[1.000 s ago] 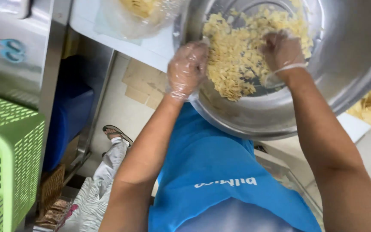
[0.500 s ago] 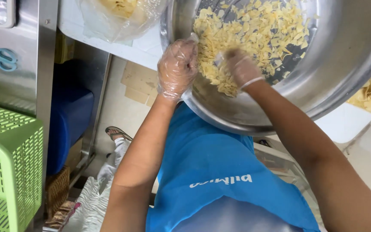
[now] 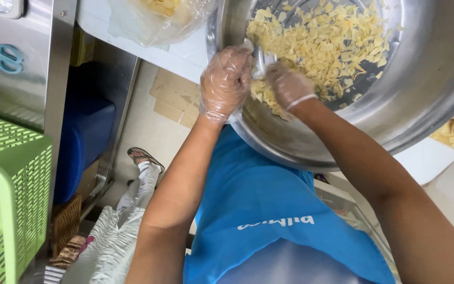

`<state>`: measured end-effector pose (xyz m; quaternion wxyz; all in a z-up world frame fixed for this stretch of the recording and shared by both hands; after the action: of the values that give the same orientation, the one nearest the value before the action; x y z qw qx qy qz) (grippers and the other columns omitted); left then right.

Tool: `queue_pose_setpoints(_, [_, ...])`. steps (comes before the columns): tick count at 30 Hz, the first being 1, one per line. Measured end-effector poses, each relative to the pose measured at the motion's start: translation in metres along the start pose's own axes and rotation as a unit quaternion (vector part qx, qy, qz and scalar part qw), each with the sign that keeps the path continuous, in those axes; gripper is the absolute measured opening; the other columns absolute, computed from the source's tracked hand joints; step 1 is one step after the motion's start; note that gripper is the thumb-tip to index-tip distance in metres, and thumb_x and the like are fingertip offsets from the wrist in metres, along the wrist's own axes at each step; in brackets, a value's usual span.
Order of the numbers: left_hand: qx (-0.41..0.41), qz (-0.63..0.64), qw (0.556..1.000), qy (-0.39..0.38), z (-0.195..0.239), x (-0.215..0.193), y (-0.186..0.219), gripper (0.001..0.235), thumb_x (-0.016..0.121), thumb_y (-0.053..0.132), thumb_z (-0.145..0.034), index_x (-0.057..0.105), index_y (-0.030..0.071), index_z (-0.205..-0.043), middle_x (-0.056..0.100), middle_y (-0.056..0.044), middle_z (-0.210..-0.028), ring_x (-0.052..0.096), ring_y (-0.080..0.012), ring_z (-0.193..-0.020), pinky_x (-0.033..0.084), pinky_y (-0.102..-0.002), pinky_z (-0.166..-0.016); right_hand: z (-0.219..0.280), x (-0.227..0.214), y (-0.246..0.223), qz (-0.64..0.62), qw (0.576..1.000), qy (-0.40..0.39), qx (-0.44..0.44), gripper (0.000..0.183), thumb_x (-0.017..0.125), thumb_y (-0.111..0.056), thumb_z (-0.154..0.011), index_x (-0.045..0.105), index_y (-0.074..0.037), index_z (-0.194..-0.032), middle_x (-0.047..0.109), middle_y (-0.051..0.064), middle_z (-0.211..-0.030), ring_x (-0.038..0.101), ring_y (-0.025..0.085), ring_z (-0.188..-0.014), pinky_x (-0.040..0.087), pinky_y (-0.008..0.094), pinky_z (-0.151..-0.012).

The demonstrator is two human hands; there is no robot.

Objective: The person scoops small yellow flakes from a large metal bowl into a clear plastic bag using gloved hands. After filling the bag, the person places a yellow butter cookie tin on the counter and wipes its lid with a pink cloth.

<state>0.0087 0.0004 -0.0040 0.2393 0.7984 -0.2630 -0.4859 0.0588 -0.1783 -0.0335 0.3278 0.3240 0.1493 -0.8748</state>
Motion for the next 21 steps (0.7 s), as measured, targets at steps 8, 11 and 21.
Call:
queue_pose_setpoints(8, [-0.003, 0.0, 1.0, -0.02, -0.002, -0.002, 0.001, 0.027, 0.07, 0.0, -0.095, 0.065, 0.01, -0.119, 0.07, -0.009, -0.112, 0.071, -0.0324, -0.098, 0.063, -0.043, -0.084, -0.016, -0.029, 0.046, -0.427, 0.881, 0.158, 0.127, 0.015, 0.059, -0.011, -0.105, 0.065, -0.006, -0.118, 0.066, 0.022, -0.112, 0.068, 0.03, -0.085, 0.063, 0.038, -0.076])
queue_pose_setpoints(11, [-0.003, 0.017, 0.999, -0.028, -0.004, -0.006, 0.001, 0.028, 0.068, -0.002, -0.094, 0.065, 0.008, -0.119, 0.069, -0.01, -0.113, 0.071, -0.0334, -0.1, 0.063, -0.043, -0.086, -0.03, -0.042, 0.042, -0.284, 0.926, 0.214, 0.125, 0.01, 0.061, -0.007, -0.103, 0.07, -0.007, -0.103, 0.066, 0.012, -0.11, 0.065, 0.029, -0.099, 0.064, 0.034, -0.079])
queue_pose_setpoints(21, [-0.017, 0.004, 1.0, -0.017, -0.001, -0.002, 0.001, 0.024, 0.068, 0.001, -0.093, 0.067, 0.012, -0.115, 0.068, -0.007, -0.115, 0.071, -0.0318, -0.1, 0.064, -0.043, -0.078, -0.054, -0.001, 0.057, -0.35, 0.884, 0.311, 0.006, 0.02, 0.061, 0.002, -0.101, 0.072, -0.005, -0.085, 0.073, 0.008, -0.087, 0.067, 0.024, -0.088, 0.059, 0.039, -0.092])
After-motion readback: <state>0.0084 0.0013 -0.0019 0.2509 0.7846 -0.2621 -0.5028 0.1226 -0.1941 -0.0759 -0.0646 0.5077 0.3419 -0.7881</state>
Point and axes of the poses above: each hand's wrist, its own z-axis away from the middle knuckle, its own x-axis out of the palm, y = z × x, the point moved 1 cm from there along -z, towards the middle knuckle
